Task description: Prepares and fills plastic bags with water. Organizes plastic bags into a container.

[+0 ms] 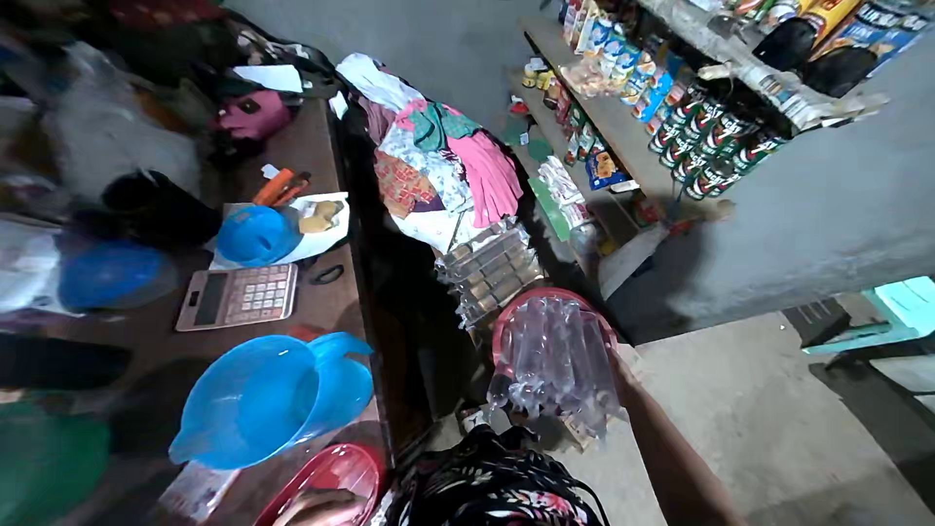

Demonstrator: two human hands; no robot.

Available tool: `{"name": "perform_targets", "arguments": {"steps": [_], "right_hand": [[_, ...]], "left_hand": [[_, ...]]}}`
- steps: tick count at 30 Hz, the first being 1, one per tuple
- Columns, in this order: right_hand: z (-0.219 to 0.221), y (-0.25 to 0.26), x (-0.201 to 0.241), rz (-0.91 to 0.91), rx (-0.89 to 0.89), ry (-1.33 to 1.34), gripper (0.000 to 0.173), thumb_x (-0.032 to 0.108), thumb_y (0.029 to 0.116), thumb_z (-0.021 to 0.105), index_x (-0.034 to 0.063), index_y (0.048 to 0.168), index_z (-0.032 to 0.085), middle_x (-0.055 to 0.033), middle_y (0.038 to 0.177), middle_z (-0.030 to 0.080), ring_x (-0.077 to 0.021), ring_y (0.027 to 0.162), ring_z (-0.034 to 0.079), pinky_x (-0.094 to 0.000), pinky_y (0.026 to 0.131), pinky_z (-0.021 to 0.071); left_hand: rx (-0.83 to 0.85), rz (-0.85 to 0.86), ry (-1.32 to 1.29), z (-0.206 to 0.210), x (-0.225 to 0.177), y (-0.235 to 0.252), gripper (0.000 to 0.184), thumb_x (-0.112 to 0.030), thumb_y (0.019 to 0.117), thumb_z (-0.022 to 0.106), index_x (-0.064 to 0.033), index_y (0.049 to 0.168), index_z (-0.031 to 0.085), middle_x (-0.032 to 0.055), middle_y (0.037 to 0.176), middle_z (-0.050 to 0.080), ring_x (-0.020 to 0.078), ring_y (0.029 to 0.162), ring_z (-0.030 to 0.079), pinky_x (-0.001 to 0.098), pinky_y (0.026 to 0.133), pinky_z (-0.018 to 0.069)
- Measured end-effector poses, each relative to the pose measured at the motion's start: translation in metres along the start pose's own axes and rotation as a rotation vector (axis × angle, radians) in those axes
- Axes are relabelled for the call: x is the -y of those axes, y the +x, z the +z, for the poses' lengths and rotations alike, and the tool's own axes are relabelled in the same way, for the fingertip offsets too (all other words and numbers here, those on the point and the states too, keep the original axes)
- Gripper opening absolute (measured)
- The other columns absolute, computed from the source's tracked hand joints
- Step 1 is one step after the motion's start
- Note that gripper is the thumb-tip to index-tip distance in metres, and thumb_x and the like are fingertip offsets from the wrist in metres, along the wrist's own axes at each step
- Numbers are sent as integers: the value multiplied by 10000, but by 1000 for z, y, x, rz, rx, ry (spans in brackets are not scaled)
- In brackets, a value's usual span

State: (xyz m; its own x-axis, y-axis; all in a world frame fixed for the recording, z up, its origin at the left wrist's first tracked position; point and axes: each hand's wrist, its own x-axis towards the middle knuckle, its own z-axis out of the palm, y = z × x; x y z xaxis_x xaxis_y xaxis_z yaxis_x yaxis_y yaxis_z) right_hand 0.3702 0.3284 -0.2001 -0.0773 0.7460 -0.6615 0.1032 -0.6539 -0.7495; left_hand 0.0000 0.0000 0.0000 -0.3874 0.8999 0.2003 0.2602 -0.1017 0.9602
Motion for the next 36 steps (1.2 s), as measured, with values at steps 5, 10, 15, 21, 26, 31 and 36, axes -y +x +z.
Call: {"name": "perform_targets", "arguments": {"steps": [5,10,15,21,26,31,36], "right_hand": [[24,6,-9,14,-92,-192,589,345,1132,317,40,1621,194,-262,1587,364,-354,1420,437,-523,1141,386],[26,17,-23,-43,-189,-451,613,292,1128,365,-17,1616,161,-313,1626,262,-417,1508,308,-535,1226,263],[22,20,-23,-25,-139,-310,603,388,1134,272,-21,1576,292,-290,1552,403,-374,1406,455,-527,1147,383],[21,-2,-12,-87,-232,-389,584,378,1132,282,-57,1494,425,-311,1450,508,-376,1320,536,-542,1101,421],[62,-40,8,-573,-478,-785,500,237,1083,452,-122,1431,478,-403,1502,387,-544,1410,390,-596,1176,322],[170,-113,20,-1477,86,-819,299,205,1001,555,-29,1120,697,-270,1235,650,-413,1171,618,-534,1004,497],[326,-205,-20,-1487,918,-755,266,243,1038,535,101,1082,757,-73,1204,723,-229,1160,656,-411,1015,525]], "left_hand": [[-17,-7,-21,-4,3,-7,184,-229,1024,629,-272,1154,754,-179,1153,714,-11,1092,651,206,974,534],[-19,-38,-21,-2,2,-10,187,-224,1020,632,-289,1144,756,-192,1147,714,-25,1086,650,194,962,536],[-65,-40,-17,-13,1,-23,181,-225,1016,636,-284,1136,758,-192,1137,713,-28,1072,651,189,950,540],[-223,-58,8,-36,2,-53,176,-259,1010,645,-308,1137,757,-185,1119,725,-14,1033,674,192,920,558],[-433,-83,27,-54,3,-87,162,-309,993,662,-315,1112,772,-157,1090,742,9,1011,693,197,896,576],[-567,-113,-24,-69,6,-125,162,-293,988,677,-273,1109,782,-111,1088,753,40,1008,703,213,904,580],[-685,-148,-64,-77,16,-168,157,-299,981,680,-273,1094,786,-92,1081,758,61,997,708,239,900,585]]}}
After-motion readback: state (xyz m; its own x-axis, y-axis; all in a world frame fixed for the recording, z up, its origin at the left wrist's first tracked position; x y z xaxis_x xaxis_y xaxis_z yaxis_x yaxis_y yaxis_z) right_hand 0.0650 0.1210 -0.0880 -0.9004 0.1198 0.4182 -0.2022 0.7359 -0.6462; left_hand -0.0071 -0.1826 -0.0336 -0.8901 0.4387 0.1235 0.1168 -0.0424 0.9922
